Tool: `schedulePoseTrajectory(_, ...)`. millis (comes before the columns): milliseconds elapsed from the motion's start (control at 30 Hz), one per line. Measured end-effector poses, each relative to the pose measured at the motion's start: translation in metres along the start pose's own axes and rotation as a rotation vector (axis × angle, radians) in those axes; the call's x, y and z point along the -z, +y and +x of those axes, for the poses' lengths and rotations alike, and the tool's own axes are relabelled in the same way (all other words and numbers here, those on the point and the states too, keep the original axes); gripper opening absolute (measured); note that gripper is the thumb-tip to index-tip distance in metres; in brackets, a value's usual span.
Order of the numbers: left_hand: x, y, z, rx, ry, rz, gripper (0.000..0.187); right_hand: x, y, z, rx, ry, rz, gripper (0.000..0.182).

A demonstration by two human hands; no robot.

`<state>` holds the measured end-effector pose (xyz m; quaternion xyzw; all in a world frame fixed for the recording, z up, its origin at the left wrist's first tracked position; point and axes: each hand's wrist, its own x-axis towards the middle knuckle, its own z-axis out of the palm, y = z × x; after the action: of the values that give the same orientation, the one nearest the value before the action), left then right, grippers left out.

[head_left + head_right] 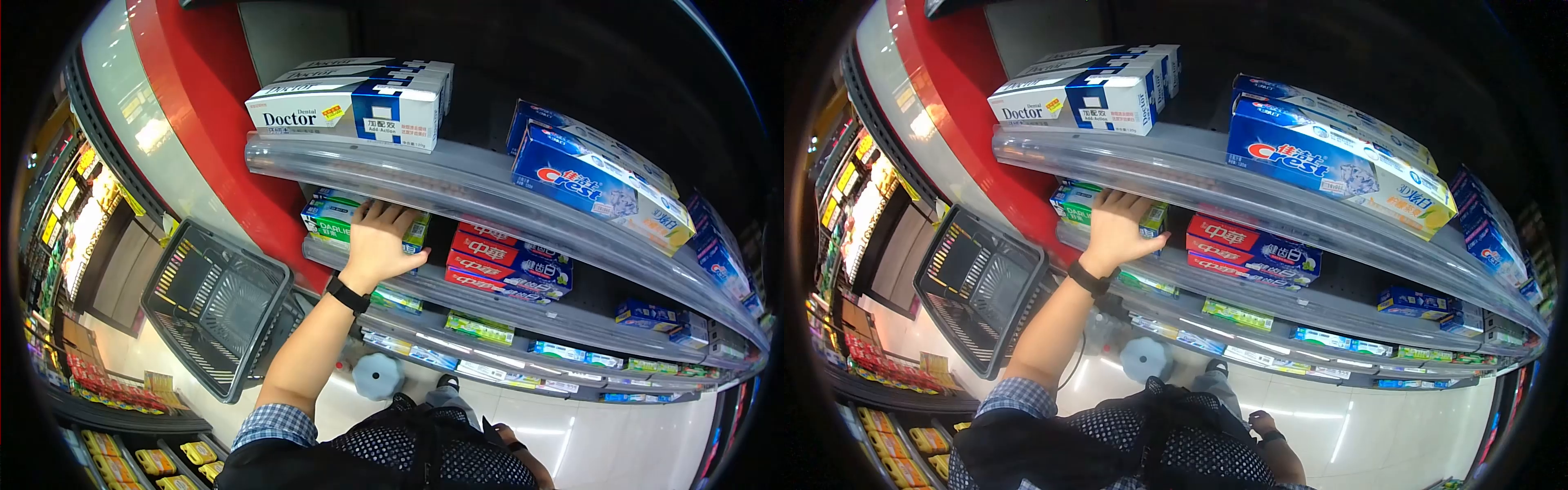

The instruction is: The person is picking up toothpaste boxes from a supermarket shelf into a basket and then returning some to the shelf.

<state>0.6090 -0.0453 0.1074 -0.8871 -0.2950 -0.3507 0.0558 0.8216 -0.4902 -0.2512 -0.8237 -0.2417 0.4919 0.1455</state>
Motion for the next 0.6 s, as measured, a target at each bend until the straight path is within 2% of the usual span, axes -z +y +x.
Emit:
schedulePoseTrajectory(167, -0.003, 0.001, 0.0, -0.013, 0.091, -0.01, 0.053, -0.003, 0.011, 0.015, 0.025, 0.005, -0.072, 0.024)
schedulePoseTrajectory(233, -0.005, 0.0, 0.0, -0.009, 0.071, -0.005, 0.053, -0.014, 0.028, 0.032, 0.103, 0.063, -0.176, 0.014)
schedulePoseTrajectory(267, -0.007, 0.0, 0.0, -0.003, 0.064, 0.003, 0.053, -0.011, 0.027, 0.034, 0.285, 0.034, -0.481, 0.013)
schedulePoseTrajectory(333, -0.008, 0.001, 0.0, 0.011, 0.05, 0.022, 0.056, -0.016, 0.037, 0.048, 0.34, 0.063, -0.544, 0.014)
schedulePoseTrajectory(367, -0.008, 0.0, 0.0, -0.009, 0.048, 0.017, 0.058, -0.01, 0.019, 0.039, 0.04, 0.006, -0.118, 0.019)
schedulePoseTrajectory(400, -0.006, -0.001, 0.0, -0.028, 0.05, 0.015, 0.06, -0.01, 0.019, 0.044, 0.05, -0.02, -0.052, 0.026)
schedulePoseTrajectory(467, 0.004, -0.007, -0.003, -0.071, 0.019, -0.026, 0.064, -0.013, 0.019, 0.053, 0.061, -0.035, 0.019, 0.028)
schedulePoseTrajectory(533, 0.013, -0.011, -0.006, 0.005, -0.004, -0.293, 0.072, -0.013, 0.019, 0.059, 0.061, -0.031, -0.008, 0.026)
schedulePoseTrajectory(567, 0.019, -0.011, -0.01, -0.025, -0.034, -0.115, 0.078, -0.014, 0.017, 0.06, 0.057, -0.029, -0.015, 0.024)
schedulePoseTrajectory(600, 0.021, -0.013, -0.014, -0.042, -0.047, -0.118, 0.078, -0.016, 0.023, 0.063, 0.101, -0.025, -0.014, 0.024)
